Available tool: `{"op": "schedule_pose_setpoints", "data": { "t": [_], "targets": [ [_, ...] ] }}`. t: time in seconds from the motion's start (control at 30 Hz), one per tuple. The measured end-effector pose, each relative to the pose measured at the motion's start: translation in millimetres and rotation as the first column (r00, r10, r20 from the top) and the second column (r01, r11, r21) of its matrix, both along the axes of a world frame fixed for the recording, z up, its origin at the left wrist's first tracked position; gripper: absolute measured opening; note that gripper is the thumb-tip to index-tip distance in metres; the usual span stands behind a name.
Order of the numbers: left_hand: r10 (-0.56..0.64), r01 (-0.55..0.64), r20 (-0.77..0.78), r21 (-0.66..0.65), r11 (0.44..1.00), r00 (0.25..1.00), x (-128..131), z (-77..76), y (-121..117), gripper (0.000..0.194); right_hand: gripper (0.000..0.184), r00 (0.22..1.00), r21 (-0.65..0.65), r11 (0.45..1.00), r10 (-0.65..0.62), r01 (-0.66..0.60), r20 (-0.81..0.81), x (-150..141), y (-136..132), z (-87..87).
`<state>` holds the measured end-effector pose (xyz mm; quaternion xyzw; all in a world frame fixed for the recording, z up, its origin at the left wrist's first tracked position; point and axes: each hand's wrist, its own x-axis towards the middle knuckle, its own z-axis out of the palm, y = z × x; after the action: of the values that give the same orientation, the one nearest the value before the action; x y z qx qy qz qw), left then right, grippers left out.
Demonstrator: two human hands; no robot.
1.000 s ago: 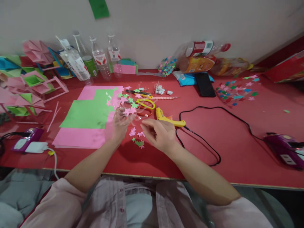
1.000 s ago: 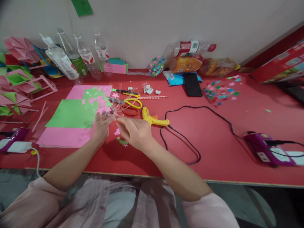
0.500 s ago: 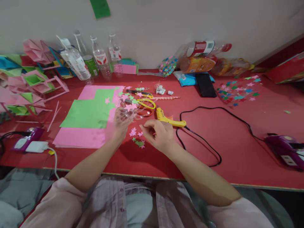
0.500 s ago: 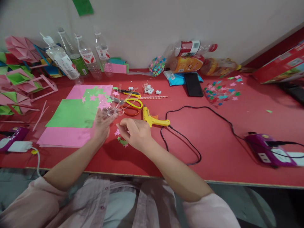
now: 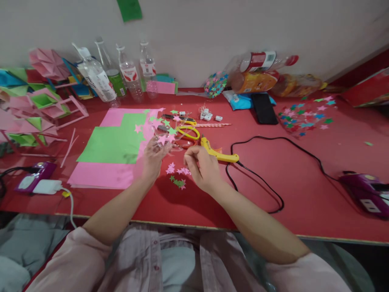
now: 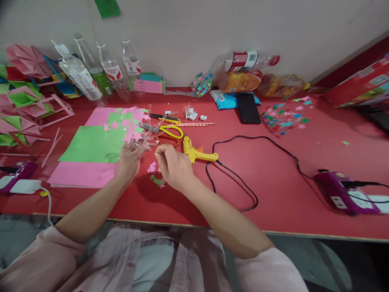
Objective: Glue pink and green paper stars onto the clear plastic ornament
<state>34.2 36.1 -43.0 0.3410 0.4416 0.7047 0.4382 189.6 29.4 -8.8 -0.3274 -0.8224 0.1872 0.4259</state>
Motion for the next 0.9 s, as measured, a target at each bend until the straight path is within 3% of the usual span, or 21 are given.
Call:
{"op": "schedule_pose_setpoints", "data": {
  "t": [0.27, 0.47, 0.67, 0.9],
  "targets": [
    [-0.038, 0.038, 0.037, 0.012, 0.999, 0.999, -1, 1.0, -2, 0.029, 0.018, 0.995, 0.109, 0.989, -0.098, 0.097, 0.009, 1, 5, -2.0],
    [-0.077, 0.077, 0.008, 0.016, 0.997, 0.997, -2, -5.6, 0, 0.025, 0.003, 0.995, 0.100, 0.993, -0.060, 0.067, -0.077, 0, 0, 6.0],
    [-0.046, 0.047, -0.044, 0.023, 0.999, 0.998, 1, -8.4, 0, 0.024, 0.015, 0.989, 0.176, 0.981, -0.062, 0.085, -0.134, 0, -1, 4.5],
    [-0.066, 0.067, -0.070, 0.010, 0.998, 0.995, 1, -11.3, 0, 0.024, 0.023, 0.993, 0.170, 0.981, -0.082, 0.096, -0.089, 0, -1, 6.3]
  ]
}}
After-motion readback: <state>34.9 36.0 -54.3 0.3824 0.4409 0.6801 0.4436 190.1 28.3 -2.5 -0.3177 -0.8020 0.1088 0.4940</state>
